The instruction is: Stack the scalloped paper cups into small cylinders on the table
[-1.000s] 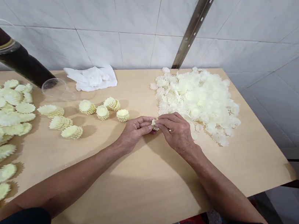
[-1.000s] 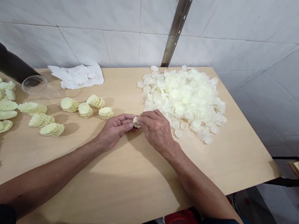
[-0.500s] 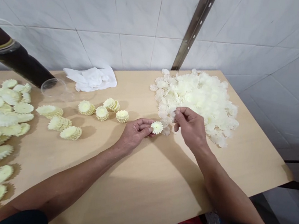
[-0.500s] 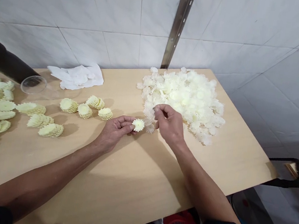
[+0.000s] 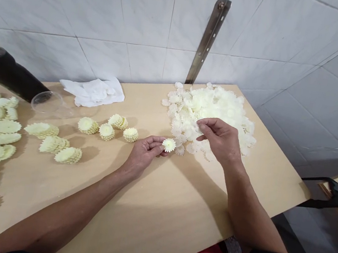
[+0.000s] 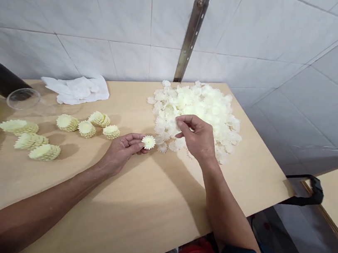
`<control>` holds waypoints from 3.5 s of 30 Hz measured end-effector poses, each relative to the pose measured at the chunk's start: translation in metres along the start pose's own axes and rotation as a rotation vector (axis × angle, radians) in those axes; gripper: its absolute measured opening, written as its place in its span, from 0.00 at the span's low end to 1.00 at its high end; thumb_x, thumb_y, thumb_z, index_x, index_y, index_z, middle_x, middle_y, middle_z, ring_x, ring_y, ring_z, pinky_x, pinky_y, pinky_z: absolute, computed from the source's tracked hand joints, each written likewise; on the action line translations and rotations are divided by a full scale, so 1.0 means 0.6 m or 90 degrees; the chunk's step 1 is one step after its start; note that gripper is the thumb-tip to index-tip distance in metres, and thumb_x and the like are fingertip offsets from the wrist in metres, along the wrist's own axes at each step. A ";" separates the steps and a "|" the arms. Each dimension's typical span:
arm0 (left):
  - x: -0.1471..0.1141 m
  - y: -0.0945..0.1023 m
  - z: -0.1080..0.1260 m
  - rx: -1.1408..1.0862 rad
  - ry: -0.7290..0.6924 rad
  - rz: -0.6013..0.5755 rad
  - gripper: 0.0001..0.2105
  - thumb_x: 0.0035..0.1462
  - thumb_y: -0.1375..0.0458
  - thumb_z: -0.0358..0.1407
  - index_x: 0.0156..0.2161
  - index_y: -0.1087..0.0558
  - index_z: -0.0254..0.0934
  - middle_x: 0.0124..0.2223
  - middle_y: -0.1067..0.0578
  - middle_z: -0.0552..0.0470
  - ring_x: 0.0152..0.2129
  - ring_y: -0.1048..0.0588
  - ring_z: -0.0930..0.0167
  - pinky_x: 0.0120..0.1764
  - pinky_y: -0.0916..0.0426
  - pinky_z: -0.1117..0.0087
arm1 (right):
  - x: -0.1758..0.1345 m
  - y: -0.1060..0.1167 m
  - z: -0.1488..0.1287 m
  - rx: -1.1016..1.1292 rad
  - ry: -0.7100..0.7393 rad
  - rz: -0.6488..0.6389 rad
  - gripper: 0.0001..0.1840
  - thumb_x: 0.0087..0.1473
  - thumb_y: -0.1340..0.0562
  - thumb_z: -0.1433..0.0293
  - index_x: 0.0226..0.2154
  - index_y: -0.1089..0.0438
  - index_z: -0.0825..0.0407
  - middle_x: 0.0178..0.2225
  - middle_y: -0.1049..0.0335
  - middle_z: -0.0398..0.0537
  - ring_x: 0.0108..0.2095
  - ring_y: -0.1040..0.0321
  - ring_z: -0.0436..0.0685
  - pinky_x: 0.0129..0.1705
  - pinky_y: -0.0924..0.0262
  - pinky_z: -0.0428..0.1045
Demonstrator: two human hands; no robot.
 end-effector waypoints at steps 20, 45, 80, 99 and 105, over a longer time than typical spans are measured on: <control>-0.003 -0.008 0.002 -0.084 0.004 -0.045 0.21 0.50 0.23 0.41 0.47 0.17 0.33 0.41 0.15 0.43 0.37 0.18 0.65 0.50 0.23 0.60 | -0.074 -0.135 -0.032 -0.239 0.375 -0.114 0.06 0.66 0.32 0.69 0.43 0.17 0.45 0.44 0.17 0.50 0.44 0.21 0.60 0.46 0.24 0.56; -0.002 -0.002 0.002 0.004 -0.011 -0.001 0.24 0.50 0.23 0.46 0.47 0.19 0.34 0.31 0.16 0.49 0.28 0.19 0.67 0.39 0.24 0.64 | -0.009 -0.049 0.027 0.115 -0.110 -0.030 0.23 0.57 0.28 0.47 0.33 0.22 0.50 0.34 0.22 0.49 0.33 0.24 0.57 0.29 0.25 0.51; 0.000 0.000 -0.004 -0.053 -0.009 -0.025 0.22 0.51 0.23 0.44 0.47 0.18 0.33 0.37 0.15 0.47 0.33 0.18 0.69 0.45 0.23 0.65 | -0.074 -0.130 -0.048 -0.216 0.330 -0.072 0.09 0.69 0.35 0.69 0.36 0.20 0.48 0.37 0.18 0.49 0.38 0.22 0.57 0.42 0.28 0.52; 0.001 0.001 0.002 -0.018 -0.012 0.011 0.23 0.47 0.22 0.47 0.44 0.18 0.34 0.38 0.14 0.44 0.30 0.18 0.68 0.42 0.24 0.64 | -0.003 -0.013 0.009 -0.109 0.003 0.025 0.11 0.62 0.32 0.60 0.40 0.18 0.48 0.43 0.19 0.52 0.38 0.24 0.59 0.35 0.24 0.55; 0.000 0.004 0.004 0.024 -0.047 0.013 0.22 0.51 0.24 0.48 0.45 0.19 0.34 0.38 0.15 0.45 0.31 0.19 0.67 0.43 0.24 0.63 | -0.022 -0.018 -0.036 -0.312 0.201 0.076 0.11 0.67 0.37 0.65 0.44 0.18 0.48 0.51 0.21 0.55 0.45 0.23 0.62 0.36 0.24 0.55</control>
Point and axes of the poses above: each hand's wrist, its own x-axis towards the middle knuckle, its own y-axis out of the back of the hand, z = x × y, the point moved 8 cm from there along x, towards the middle knuckle
